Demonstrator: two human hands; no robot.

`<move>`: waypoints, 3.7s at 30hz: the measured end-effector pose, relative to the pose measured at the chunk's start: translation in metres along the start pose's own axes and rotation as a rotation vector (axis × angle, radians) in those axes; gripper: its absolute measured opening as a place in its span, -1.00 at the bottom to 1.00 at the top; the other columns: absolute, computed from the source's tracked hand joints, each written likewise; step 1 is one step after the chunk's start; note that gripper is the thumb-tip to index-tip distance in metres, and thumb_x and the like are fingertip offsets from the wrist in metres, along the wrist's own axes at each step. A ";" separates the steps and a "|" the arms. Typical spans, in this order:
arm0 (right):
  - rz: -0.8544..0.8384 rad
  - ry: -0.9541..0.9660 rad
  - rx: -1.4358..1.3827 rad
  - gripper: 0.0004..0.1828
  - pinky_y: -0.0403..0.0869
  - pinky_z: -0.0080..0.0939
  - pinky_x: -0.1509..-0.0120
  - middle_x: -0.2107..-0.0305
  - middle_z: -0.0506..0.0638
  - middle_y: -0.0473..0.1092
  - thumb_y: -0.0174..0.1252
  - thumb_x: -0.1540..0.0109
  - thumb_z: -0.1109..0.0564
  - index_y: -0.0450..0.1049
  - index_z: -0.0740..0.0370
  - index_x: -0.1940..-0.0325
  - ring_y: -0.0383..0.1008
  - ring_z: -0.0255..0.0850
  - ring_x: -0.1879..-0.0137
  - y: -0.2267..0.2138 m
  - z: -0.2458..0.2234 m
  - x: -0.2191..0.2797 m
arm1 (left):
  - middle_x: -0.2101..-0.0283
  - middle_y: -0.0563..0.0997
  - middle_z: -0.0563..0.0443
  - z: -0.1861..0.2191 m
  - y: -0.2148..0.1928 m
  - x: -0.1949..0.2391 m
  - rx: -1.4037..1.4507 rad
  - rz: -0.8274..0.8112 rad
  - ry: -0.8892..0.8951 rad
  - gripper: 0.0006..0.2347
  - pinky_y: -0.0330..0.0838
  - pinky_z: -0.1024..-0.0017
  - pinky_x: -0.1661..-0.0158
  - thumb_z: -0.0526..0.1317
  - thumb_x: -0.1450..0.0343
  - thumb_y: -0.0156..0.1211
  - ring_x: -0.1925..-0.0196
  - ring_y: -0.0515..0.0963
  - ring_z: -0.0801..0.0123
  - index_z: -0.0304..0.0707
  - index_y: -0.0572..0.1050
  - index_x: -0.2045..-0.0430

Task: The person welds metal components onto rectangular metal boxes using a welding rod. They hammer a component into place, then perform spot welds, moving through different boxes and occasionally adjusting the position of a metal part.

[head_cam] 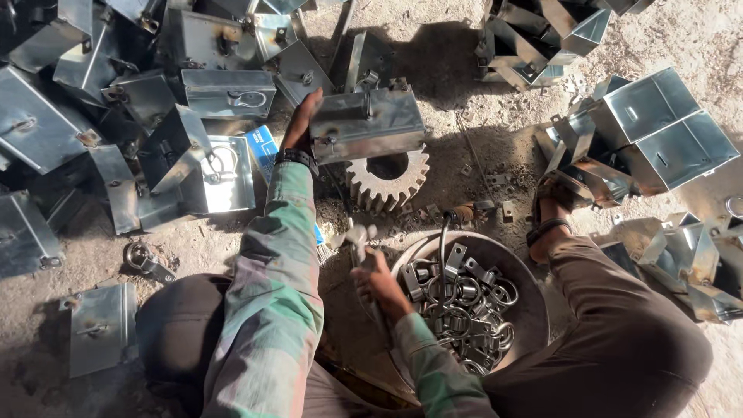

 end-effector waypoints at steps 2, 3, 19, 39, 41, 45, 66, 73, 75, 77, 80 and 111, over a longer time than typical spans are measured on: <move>-0.018 0.003 0.064 -0.29 0.27 -0.22 0.52 0.48 0.02 0.29 0.29 -0.15 0.27 0.15 -0.10 -0.28 0.29 -0.23 0.50 0.005 0.035 -0.019 | -0.39 0.33 -0.25 -0.003 -0.001 0.000 -0.031 0.050 -0.010 -0.32 0.36 0.15 -0.24 0.17 -0.47 0.01 -0.39 0.40 0.04 -0.40 0.16 -0.36; -0.037 -0.007 0.080 -0.29 0.30 -0.20 0.50 0.47 0.03 0.30 0.31 -0.14 0.29 0.16 -0.06 -0.28 0.33 -0.22 0.48 0.007 0.051 -0.028 | -0.40 0.32 -0.25 -0.006 -0.005 -0.003 -0.038 0.052 0.017 -0.31 0.31 0.18 -0.27 0.18 -0.47 0.01 -0.41 0.37 0.05 -0.41 0.17 -0.36; 0.430 -0.344 0.040 -0.45 0.18 -0.37 0.66 0.61 -0.16 0.24 -0.05 -0.39 0.08 0.03 -0.19 -0.45 0.19 -0.36 0.63 -0.031 -0.129 0.090 | -0.41 0.38 -0.48 -0.073 0.008 0.087 -0.195 0.142 -0.125 -0.20 0.24 -0.02 -0.37 0.35 -0.39 -0.13 -0.42 0.37 -0.27 -0.16 0.08 -0.47; 0.183 -0.598 -0.136 -0.54 0.10 -0.38 0.66 0.64 -0.16 0.20 -0.09 -0.43 -0.06 0.07 -0.15 -0.42 0.15 -0.39 0.62 -0.027 -0.197 0.064 | -0.55 0.03 -0.17 -0.103 -0.020 0.055 -0.345 0.162 -0.050 -0.28 -0.23 0.14 -0.47 0.29 -0.44 -0.18 -0.60 -0.03 0.15 -0.20 0.12 -0.43; 0.213 -0.738 -0.335 -0.51 0.11 -0.37 0.65 0.62 -0.18 0.19 -0.08 -0.45 -0.01 0.04 -0.20 -0.46 0.15 -0.40 0.61 -0.032 -0.206 0.075 | -0.55 0.04 -0.17 -0.111 -0.024 0.054 -0.330 0.155 -0.013 -0.30 -0.20 0.15 -0.46 0.27 -0.44 -0.18 -0.58 -0.02 0.17 -0.19 0.14 -0.43; 0.224 -0.508 -0.032 -0.51 0.13 -0.33 0.62 0.55 -0.24 0.25 -0.07 -0.45 0.03 -0.01 -0.13 -0.45 0.16 -0.40 0.60 -0.001 -0.193 0.066 | -0.48 0.25 -0.22 -0.109 -0.033 0.047 -0.214 0.206 0.038 -0.31 0.03 0.17 -0.45 0.21 -0.41 0.00 -0.52 0.21 0.10 -0.27 0.26 -0.36; 0.039 -0.149 0.060 -0.30 0.22 -0.28 0.56 0.52 -0.04 0.31 0.14 -0.28 0.24 0.04 -0.05 -0.45 0.24 -0.32 0.56 -0.011 0.027 0.006 | -0.51 0.10 -0.19 -0.061 0.017 0.046 -0.287 0.035 0.027 -0.27 -0.08 0.18 -0.45 0.27 -0.44 -0.11 -0.54 0.07 0.11 -0.24 0.08 -0.42; -0.044 0.028 0.009 -0.51 0.42 -0.14 0.49 0.43 0.02 0.32 0.17 -0.34 0.04 0.11 0.14 -0.23 0.32 -0.23 0.48 0.011 0.110 -0.043 | -0.54 0.01 -0.13 -0.051 0.036 0.053 -0.278 0.027 0.039 -0.26 -0.16 0.21 -0.46 0.30 -0.45 -0.16 -0.57 -0.01 0.17 -0.19 0.00 -0.45; 0.031 0.148 0.269 -0.57 0.49 -0.02 0.42 0.42 0.13 0.37 0.07 -0.35 0.05 0.04 0.07 -0.20 0.44 -0.08 0.43 0.012 0.100 -0.038 | -0.54 -0.01 -0.12 -0.045 0.034 0.058 -0.284 0.032 0.044 -0.25 -0.18 0.21 -0.46 0.31 -0.45 -0.18 -0.57 -0.04 0.18 -0.18 -0.02 -0.45; 0.082 0.014 0.677 -0.64 0.52 0.05 0.32 0.37 0.20 0.44 0.11 -0.34 -0.01 0.16 0.08 -0.11 0.51 0.04 0.33 0.014 0.066 -0.029 | -0.55 -0.03 -0.10 -0.040 0.035 0.059 -0.289 0.021 0.042 -0.25 -0.20 0.22 -0.46 0.31 -0.45 -0.20 -0.58 -0.06 0.20 -0.16 -0.04 -0.46; 0.029 -0.206 0.730 -0.69 0.52 -0.05 0.29 0.33 0.15 0.44 0.14 -0.35 0.02 0.21 0.14 -0.05 0.49 -0.08 0.32 0.001 0.006 -0.022 | -0.56 -0.07 -0.08 -0.050 0.029 0.062 -0.298 0.024 0.031 -0.24 -0.24 0.23 -0.47 0.33 -0.45 -0.22 -0.59 -0.10 0.23 -0.14 -0.07 -0.47; 0.858 -1.020 -0.472 -0.42 0.48 -0.13 0.15 0.22 -0.01 0.34 0.40 -0.15 0.10 0.14 0.20 -0.03 0.40 -0.17 0.11 -0.142 -0.255 0.152 | -0.38 0.36 -0.37 -0.086 -0.035 0.023 0.012 0.204 -0.026 -0.27 0.13 -0.20 -0.37 0.27 -0.36 0.10 -0.42 0.32 -0.22 -0.24 0.32 -0.35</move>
Point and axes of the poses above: each hand's wrist, its own x-axis away from the middle knuckle, its own y-axis out of the palm, z = x × y, the point moved 7 cm from there along -x, towards the middle knuckle
